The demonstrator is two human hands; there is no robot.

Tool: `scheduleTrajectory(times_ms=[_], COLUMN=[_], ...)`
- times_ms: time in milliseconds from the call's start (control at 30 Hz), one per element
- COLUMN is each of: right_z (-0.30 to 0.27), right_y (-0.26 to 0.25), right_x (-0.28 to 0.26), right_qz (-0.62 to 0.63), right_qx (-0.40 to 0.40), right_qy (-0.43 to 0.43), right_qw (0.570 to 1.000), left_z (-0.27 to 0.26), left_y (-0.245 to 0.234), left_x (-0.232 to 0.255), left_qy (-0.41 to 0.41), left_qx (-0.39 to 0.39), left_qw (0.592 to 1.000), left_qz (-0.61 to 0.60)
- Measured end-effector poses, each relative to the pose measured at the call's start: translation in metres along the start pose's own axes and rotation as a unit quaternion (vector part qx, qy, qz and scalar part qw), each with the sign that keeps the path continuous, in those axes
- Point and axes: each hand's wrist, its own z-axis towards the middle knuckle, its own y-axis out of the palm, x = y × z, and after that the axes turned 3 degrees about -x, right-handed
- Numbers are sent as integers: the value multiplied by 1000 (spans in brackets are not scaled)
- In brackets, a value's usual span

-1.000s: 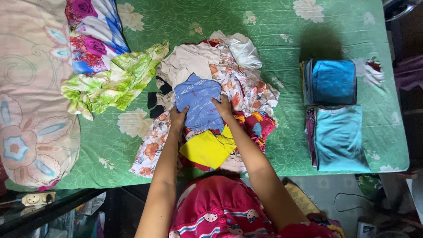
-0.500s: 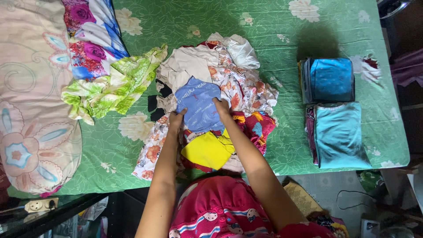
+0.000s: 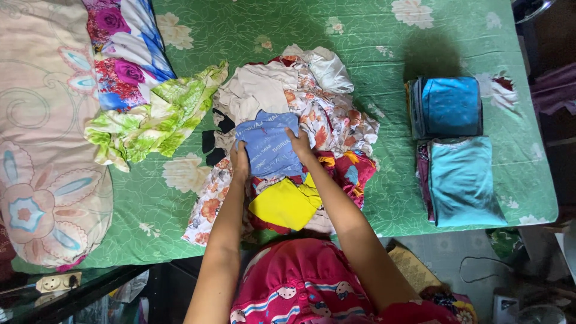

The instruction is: Folding laundry on a bed and organizing it into neat stacks.

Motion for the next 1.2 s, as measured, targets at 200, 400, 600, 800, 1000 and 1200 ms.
scheduleTrajectory(times_ms=[200,400,600,800,1000,1200], right_z=[9,-7,-7,5,37,40], right_y=[-4,-21,-54,-90,-110,-135], right_x=[0,-40,-47,-55,-74,-10], right_qz=[-134,-71,-77,-52,-42,-79], right_qx=[80,69,94,96,118,23], right_qy=[-149,-123,-117,-73,-222,13], right_qw=[976,987,986,991,967,997], left_z=[-9,-22,-16,-15,-30,12], left_y=[20,43,72,96,119,113], left_x=[28,60,47,72,137,37], left_qy=[133,123,168,220,183,72], left_qx=[57,48,55,23,-13,-14], left_qw=[989,991,983,974,982,977], left_qz=[21,23,56,47,35,200])
